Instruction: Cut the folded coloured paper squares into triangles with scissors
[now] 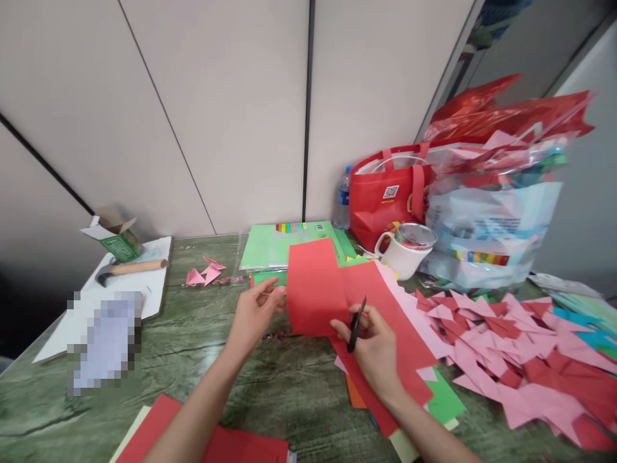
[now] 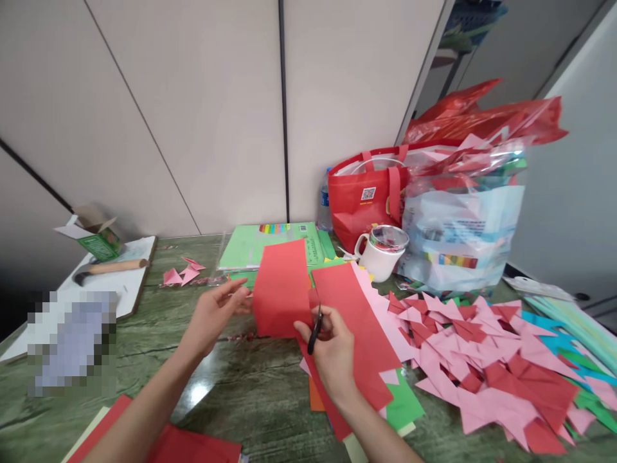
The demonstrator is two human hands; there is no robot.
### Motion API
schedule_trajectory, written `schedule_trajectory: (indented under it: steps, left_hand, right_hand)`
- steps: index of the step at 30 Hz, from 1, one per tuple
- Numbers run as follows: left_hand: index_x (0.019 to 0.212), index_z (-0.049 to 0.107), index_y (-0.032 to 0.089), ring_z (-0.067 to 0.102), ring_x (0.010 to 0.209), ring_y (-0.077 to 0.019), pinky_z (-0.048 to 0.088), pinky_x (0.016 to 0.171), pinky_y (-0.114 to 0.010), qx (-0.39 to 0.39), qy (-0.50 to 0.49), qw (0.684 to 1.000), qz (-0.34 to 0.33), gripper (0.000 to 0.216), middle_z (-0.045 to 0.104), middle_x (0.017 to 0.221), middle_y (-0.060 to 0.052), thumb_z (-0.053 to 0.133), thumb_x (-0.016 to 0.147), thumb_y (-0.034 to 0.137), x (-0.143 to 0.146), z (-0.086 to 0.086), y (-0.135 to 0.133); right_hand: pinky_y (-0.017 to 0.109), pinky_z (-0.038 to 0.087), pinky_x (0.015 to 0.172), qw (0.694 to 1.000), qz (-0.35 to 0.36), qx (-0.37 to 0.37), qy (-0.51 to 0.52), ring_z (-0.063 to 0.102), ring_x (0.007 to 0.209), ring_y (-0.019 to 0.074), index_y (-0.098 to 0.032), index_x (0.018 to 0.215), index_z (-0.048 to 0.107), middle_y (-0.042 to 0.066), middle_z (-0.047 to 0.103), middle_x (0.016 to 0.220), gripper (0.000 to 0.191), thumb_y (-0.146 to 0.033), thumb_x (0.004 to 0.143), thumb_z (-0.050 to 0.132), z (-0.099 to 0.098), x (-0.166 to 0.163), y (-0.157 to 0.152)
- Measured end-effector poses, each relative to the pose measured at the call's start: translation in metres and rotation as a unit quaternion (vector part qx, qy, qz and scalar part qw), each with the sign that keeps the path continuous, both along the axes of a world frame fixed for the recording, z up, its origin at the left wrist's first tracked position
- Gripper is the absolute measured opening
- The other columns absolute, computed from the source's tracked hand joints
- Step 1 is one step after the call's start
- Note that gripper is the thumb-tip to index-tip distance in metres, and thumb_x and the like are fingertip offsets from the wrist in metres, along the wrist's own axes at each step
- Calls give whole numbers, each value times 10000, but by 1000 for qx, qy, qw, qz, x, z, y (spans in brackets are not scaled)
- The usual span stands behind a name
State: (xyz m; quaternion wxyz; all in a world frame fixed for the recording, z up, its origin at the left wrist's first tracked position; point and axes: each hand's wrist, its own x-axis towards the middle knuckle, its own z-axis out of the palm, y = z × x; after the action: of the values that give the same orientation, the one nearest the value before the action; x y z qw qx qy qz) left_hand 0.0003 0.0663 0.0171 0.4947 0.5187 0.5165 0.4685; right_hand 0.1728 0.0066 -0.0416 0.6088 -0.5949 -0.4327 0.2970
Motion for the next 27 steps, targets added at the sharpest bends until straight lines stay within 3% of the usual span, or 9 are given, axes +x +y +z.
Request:
schedule_trajectory:
  steps: [4,8,15,20,24,27]
  left_hand:
    - [1004,531,134,635,663,-187,504,683,-373,-27,-91,995,-42,425,665,731,-44,652,634,306,4,4,-4]
    - [983,522,145,617,806,-195,461,764,-353,-20,-73,997,6,468,663,831,-64,704,579,294,3,-1,-1]
    - [928,554,130,614,614,-145,478,610,-280,-129,-156,977,-62,404,672,766,-68,715,590,281,-4,1,2]
    - [873,610,120,627,715,-169,477,651,-276,-125,-223,958,-127,282,676,832,-89,683,642,266,-5,4,-1]
    - [884,632,114,621,803,-196,468,730,-290,-101,-223,952,-185,230,678,888,-95,658,674,205,-6,12,-7]
    - [922,624,136,618,829,-208,480,739,-302,-95,-262,939,-201,236,667,944,-86,634,699,213,-9,18,-15]
  right_hand:
    - [201,415,518,990,-27,62,-121,459,558,97,-177,784,496,-22,485,643,255,-321,646,656,-4,2,-4]
    - [198,411,496,973,-38,112,-198,453,507,89,-177,767,523,-29,497,604,200,-290,663,651,-4,2,-7]
    - [216,461,500,944,-18,201,-261,530,506,110,-175,837,570,0,584,622,181,-235,682,641,-3,1,-8]
    - [244,492,584,931,31,225,-285,592,620,146,-192,917,589,34,626,716,231,-178,689,623,-7,3,-10]
    - [267,490,645,950,92,209,-214,600,739,186,-219,1000,574,54,640,831,384,-281,637,684,-2,5,-13]
    - [270,485,646,979,151,136,-14,591,737,181,-217,1020,538,48,629,847,418,-448,678,606,8,7,-11]
